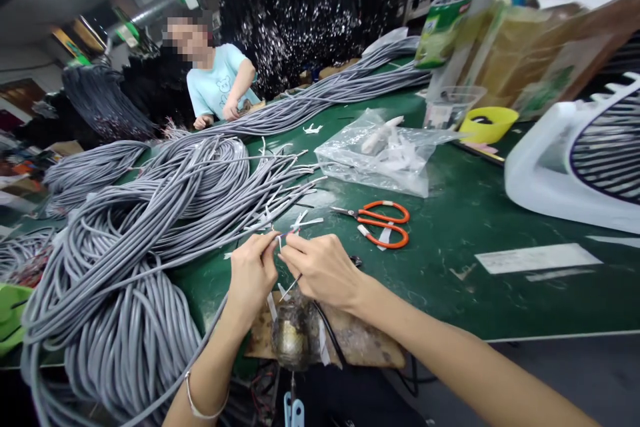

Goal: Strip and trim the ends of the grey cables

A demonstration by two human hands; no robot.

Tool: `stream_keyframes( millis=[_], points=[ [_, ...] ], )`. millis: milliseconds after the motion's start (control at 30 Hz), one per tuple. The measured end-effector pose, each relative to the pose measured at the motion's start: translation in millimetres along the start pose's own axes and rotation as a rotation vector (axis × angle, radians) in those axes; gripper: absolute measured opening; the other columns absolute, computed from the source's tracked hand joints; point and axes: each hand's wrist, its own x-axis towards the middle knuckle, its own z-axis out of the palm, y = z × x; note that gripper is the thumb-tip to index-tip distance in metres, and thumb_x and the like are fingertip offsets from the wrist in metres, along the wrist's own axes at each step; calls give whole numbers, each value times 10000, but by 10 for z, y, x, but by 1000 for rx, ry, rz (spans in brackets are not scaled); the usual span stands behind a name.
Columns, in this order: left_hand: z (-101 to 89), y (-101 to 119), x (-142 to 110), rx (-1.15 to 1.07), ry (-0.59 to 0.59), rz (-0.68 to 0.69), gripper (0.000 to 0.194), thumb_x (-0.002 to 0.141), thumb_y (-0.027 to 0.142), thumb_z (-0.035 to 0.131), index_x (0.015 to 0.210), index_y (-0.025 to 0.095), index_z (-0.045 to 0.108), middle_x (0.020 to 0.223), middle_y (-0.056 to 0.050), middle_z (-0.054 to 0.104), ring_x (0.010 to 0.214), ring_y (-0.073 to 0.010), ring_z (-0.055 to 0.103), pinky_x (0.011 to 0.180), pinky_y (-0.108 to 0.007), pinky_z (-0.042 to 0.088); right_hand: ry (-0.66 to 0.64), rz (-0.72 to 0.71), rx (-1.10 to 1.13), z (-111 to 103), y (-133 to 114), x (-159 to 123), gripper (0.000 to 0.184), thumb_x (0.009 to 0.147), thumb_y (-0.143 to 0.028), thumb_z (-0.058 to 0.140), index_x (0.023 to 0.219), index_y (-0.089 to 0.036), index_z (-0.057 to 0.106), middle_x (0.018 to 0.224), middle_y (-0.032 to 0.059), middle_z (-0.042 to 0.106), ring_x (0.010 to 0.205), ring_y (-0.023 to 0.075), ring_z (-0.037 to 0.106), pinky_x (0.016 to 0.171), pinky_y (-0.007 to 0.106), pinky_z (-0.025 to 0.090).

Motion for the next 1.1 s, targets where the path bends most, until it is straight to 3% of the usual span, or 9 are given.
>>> stream_keyframes(
  millis=[133, 300, 467, 567, 700, 833, 900, 1000, 1100],
  points=[
    [-8, 13, -17, -42, -150, 97, 310, 832, 62, 377, 920, 168, 655, 806, -73, 647, 742, -160, 597, 694, -281, 491, 78, -56, -34, -137, 184, 20, 291, 776, -43, 387, 609, -156, 597, 539, -7, 508, 444, 90, 392, 456, 243, 240],
    [-193, 54, 29, -315, -248, 124, 216, 831, 151, 467, 866, 153, 680, 758, -57, 656, 682, -145, 590, 652, -248, 463, 95, 88, 126, -213, 420, 23, 255, 784, -58, 455, 615, -146, 624, 549, -10, 535, 456, 71, 447, 442, 205, 272],
    [-221, 35, 71, -646, -200, -137, 233, 808, 262, 498, 804, 115, 680, 685, -46, 658, 599, -130, 556, 577, -235, 433, 90, 122, 275, -208, 271, -13, 253, 799, -88, 472, 594, -135, 612, 530, -5, 511, 460, 82, 441, 442, 198, 303],
    [-153, 21, 90, -675, -143, -289, 226, 770, 280, 529, 794, 107, 672, 630, -27, 638, 577, -127, 543, 567, -236, 421, 13, 229, 353, -196, 202, -106, 249, 820, -103, 468, 624, -141, 618, 552, -4, 528, 484, 86, 471, 469, 191, 348],
    [-125, 29, 109, -672, -70, -328, 183, 778, 279, 527, 867, 139, 605, 651, 0, 623, 621, -119, 559, 627, -233, 427, -156, 375, 243, -155, 320, -301, 154, 822, -135, 506, 793, -144, 657, 686, 37, 622, 604, 126, 575, 556, 227, 435],
    [-149, 74, 103, -850, -62, -375, 199, 776, 291, 559, 882, 197, 419, 598, 52, 580, 604, -104, 572, 640, -227, 434, -224, 218, 48, -160, 378, -471, 174, 811, -191, 548, 949, -164, 650, 890, 93, 656, 838, 211, 592, 714, 357, 459],
    [-160, 98, 94, -993, -92, -401, 256, 775, 333, 571, 862, 215, 361, 562, 78, 537, 530, -92, 547, 587, -217, 428, -271, 124, 69, -172, 344, -532, 167, 818, -179, 530, 928, -187, 656, 883, 76, 655, 828, 204, 579, 722, 358, 450],
    [-179, 114, 86, -1178, -186, -389, 323, 748, 398, 609, 919, 210, 410, 545, 90, 459, 423, -55, 438, 458, -174, 347, -338, 69, 86, -154, 289, -575, 232, 815, -79, 442, 831, -171, 655, 764, 62, 643, 712, 181, 563, 656, 318, 444],
    [-193, 95, 81, -1265, -223, -367, 374, 715, 424, 650, 963, 190, 496, 580, 72, 417, 406, -26, 317, 387, -159, 225, -255, 159, 47, -117, 239, -518, 293, 796, -20, 352, 804, -143, 618, 703, 75, 622, 654, 185, 559, 616, 310, 439]
  ],
)
